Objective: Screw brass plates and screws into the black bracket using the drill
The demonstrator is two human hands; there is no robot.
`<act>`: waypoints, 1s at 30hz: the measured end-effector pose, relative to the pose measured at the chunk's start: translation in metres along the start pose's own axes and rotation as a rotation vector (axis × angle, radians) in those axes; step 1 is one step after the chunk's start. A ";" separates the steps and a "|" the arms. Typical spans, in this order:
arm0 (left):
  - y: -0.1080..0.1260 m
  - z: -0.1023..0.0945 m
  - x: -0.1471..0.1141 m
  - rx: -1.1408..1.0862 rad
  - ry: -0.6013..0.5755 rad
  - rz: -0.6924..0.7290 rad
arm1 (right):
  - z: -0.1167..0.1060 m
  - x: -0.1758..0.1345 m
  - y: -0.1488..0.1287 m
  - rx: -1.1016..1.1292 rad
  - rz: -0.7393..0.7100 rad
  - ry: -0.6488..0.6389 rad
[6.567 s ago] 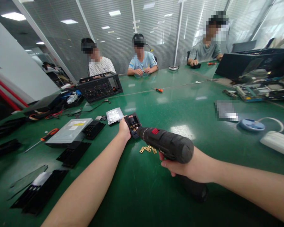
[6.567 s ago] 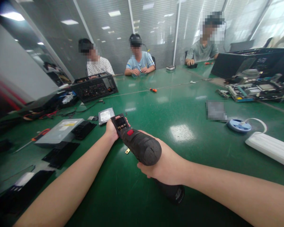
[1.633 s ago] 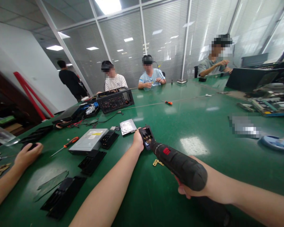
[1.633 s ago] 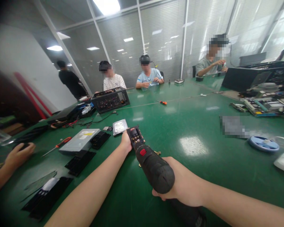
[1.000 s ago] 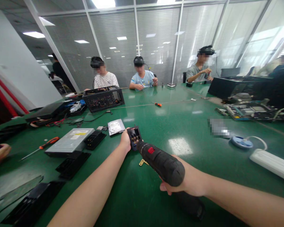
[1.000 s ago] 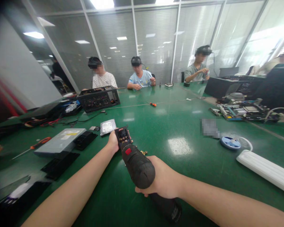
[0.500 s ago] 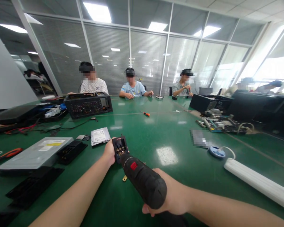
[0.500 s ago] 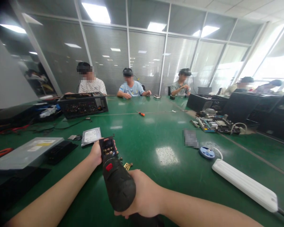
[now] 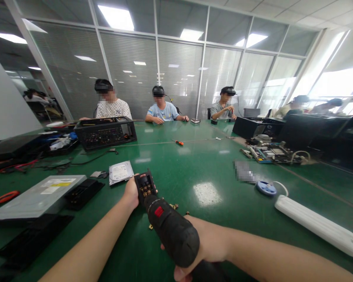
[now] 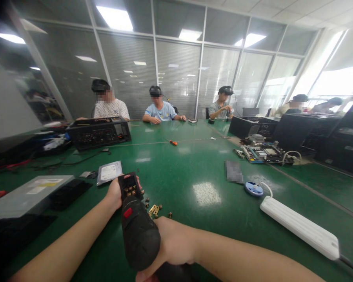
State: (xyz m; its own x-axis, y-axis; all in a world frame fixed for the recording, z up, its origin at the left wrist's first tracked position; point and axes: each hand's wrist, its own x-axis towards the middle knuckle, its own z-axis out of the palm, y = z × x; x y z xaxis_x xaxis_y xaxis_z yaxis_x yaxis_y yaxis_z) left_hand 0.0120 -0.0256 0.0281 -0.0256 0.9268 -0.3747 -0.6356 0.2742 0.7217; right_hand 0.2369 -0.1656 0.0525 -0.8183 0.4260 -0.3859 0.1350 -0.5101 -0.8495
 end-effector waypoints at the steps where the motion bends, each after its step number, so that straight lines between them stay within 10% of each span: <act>1: 0.000 -0.001 0.002 0.058 -0.017 0.013 | 0.002 -0.001 -0.002 -0.001 0.014 0.013; 30: -0.003 -0.002 0.005 0.076 -0.110 0.008 | 0.000 -0.015 0.002 0.086 -0.116 0.101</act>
State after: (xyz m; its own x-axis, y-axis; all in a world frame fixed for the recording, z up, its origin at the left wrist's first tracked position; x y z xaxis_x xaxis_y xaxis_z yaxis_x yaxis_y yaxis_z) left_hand 0.0121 -0.0228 0.0226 0.0573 0.9504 -0.3059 -0.5751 0.2818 0.7680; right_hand 0.2496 -0.1731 0.0565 -0.7646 0.5568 -0.3246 -0.0091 -0.5129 -0.8584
